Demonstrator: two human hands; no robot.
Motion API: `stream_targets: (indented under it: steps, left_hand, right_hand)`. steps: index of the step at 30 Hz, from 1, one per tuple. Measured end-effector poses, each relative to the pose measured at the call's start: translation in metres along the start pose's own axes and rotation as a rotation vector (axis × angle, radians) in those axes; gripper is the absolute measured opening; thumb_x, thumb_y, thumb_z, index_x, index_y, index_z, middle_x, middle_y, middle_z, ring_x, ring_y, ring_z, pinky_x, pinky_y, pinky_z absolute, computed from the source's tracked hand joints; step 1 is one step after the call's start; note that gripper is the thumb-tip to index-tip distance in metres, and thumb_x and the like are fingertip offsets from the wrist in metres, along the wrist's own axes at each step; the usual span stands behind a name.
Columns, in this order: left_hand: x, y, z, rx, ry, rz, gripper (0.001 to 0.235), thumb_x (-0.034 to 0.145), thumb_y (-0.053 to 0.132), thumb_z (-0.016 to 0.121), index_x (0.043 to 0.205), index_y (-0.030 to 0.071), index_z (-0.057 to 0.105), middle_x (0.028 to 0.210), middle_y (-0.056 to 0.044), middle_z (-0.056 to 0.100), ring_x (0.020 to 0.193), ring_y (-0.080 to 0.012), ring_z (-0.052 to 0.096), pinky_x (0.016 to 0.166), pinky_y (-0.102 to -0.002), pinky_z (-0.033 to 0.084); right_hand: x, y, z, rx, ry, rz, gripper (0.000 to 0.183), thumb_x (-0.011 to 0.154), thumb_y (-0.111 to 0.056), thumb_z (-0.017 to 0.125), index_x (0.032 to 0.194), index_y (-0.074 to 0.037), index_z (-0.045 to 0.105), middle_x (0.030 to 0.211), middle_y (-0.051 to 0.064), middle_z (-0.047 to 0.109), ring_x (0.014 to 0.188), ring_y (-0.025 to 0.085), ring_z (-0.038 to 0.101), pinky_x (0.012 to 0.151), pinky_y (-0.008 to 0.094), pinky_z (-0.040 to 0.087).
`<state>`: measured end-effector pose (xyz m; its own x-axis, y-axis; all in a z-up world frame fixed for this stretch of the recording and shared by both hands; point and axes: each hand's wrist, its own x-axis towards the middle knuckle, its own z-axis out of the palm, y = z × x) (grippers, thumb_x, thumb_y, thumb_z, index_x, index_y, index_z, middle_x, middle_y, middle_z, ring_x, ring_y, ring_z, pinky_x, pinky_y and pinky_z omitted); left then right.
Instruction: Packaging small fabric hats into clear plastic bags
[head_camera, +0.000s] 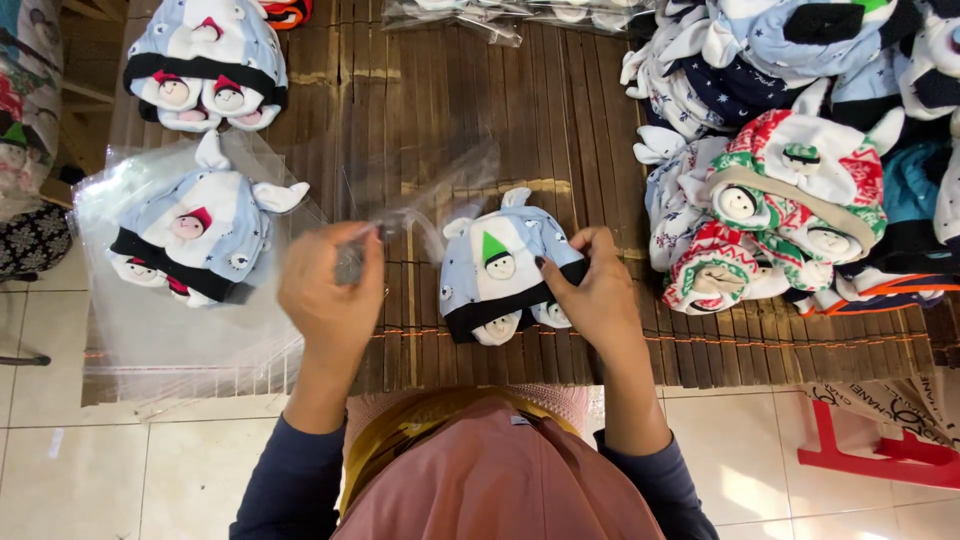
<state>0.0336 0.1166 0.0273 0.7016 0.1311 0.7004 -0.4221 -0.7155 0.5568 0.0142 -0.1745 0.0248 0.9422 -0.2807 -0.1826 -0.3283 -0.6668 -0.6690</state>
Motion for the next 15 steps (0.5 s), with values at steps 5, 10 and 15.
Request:
stream_targets:
  steps: [5, 10, 15]
  left_hand:
    - [0.009, -0.016, -0.01, 0.321, 0.214, 0.256, 0.014, 0.092, 0.006, 0.083, 0.101, 0.014, 0.076, 0.089, -0.001, 0.069, 0.078, -0.0223, 0.065, 0.083, -0.04, 0.052]
    - [-0.017, -0.007, -0.01, 0.512, 0.201, 0.406, 0.007, 0.095, 0.015, 0.082, 0.099, 0.014, 0.076, 0.089, -0.004, 0.063, 0.084, -0.028, 0.066, 0.092, -0.048, 0.054]
    - [-0.05, 0.017, -0.01, 0.546, -0.114, 0.322, 0.019, 0.09, 0.011, 0.075, 0.106, 0.021, 0.073, 0.097, 0.002, 0.067, 0.096, -0.0193, 0.064, 0.102, -0.044, 0.047]
  right_hand:
    - [0.004, -0.024, -0.015, -0.098, 0.137, -0.271, 0.048, 0.085, -0.015, 0.079, 0.126, -0.008, 0.054, 0.112, 0.025, 0.072, 0.105, 0.049, 0.068, 0.086, 0.057, 0.054]
    - [0.009, -0.02, -0.004, -0.444, 0.422, -0.703, 0.031, 0.079, -0.005, 0.082, 0.106, -0.006, 0.069, 0.092, 0.012, 0.068, 0.088, 0.033, 0.068, 0.076, 0.04, 0.056]
    - [-0.008, -0.002, 0.023, -0.543, 0.511, -0.967, 0.031, 0.088, -0.008, 0.069, 0.117, -0.017, 0.07, 0.112, 0.014, 0.061, 0.104, 0.036, 0.063, 0.083, 0.045, 0.052]
